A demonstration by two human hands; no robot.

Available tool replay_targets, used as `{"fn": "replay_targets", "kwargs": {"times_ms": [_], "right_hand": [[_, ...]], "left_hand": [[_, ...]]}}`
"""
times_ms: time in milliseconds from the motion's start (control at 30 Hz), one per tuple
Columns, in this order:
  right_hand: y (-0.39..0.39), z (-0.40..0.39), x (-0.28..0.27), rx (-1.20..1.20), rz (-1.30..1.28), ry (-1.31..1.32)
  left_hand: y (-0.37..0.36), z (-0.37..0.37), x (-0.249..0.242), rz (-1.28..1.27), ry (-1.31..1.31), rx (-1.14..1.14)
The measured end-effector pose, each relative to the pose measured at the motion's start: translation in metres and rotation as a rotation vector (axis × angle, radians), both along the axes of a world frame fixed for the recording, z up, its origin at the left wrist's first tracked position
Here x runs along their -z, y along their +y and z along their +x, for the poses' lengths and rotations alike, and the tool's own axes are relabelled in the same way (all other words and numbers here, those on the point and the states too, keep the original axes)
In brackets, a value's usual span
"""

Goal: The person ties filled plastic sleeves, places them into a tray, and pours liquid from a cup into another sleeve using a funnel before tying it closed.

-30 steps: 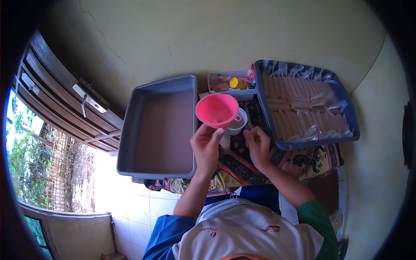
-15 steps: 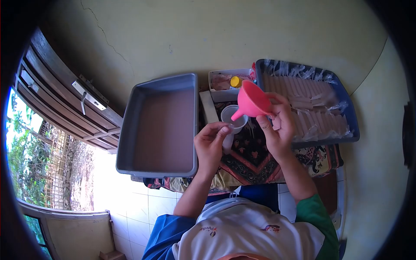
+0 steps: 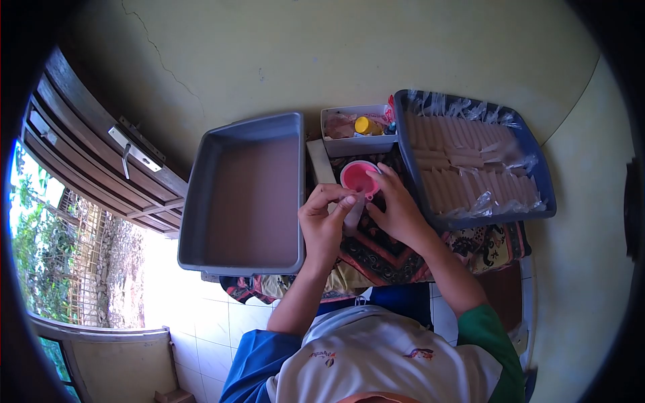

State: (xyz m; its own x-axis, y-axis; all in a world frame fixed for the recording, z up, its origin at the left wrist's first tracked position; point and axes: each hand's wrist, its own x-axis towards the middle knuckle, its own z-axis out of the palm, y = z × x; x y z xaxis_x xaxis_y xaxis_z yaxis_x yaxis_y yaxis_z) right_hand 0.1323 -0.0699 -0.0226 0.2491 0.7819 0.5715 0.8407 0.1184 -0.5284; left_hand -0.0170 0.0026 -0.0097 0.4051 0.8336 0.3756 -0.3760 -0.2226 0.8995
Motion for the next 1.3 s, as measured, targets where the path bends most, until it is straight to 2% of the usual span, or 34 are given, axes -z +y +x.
{"fn": "replay_targets", "kwargs": {"times_ms": [33, 100, 133, 200, 300, 367, 433, 467, 567, 733, 1167, 1300], "right_hand": [[-0.003, 0.0, -0.009, 0.001, 0.001, -0.001], [-0.012, -0.001, -0.03, -0.2, -0.021, 0.23], [-0.015, -0.002, -0.039, -0.198, -0.021, 0.229], [-0.02, -0.003, -0.052, -0.361, -0.14, 0.277], [-0.014, 0.003, -0.048, -0.29, -0.091, 0.17], [-0.013, 0.003, -0.056, -0.286, -0.049, 0.24], [-0.016, 0.003, -0.069, -0.283, -0.009, 0.313], [-0.019, 0.005, -0.077, -0.268, -0.017, 0.363], [-0.016, 0.015, -0.084, -0.263, 0.011, 0.47], [-0.01, 0.03, -0.093, -0.299, 0.106, 0.624], [-0.012, 0.037, -0.096, -0.322, 0.085, 0.693], [-0.012, 0.035, -0.092, -0.19, 0.021, 0.427]], "left_hand": [[0.0, 0.0, 0.0, 0.02, 0.018, 0.002], [-0.002, 0.0, -0.003, -0.013, 0.028, 0.017], [-0.003, 0.0, -0.004, -0.047, 0.04, 0.03], [-0.003, 0.002, -0.004, -0.039, 0.037, 0.057], [-0.006, 0.006, -0.005, -0.066, 0.006, 0.13], [-0.007, 0.01, -0.005, -0.101, -0.022, 0.172], [-0.002, 0.014, 0.003, -0.314, -0.235, 0.293], [-0.002, 0.014, 0.006, -0.312, -0.235, 0.293], [-0.001, 0.017, 0.015, -0.4, -0.112, 0.491], [-0.009, 0.022, 0.011, -0.382, -0.045, 0.476], [-0.015, 0.026, 0.001, -0.372, -0.021, 0.447], [-0.013, 0.03, 0.017, -0.263, 0.058, 0.398]]}}
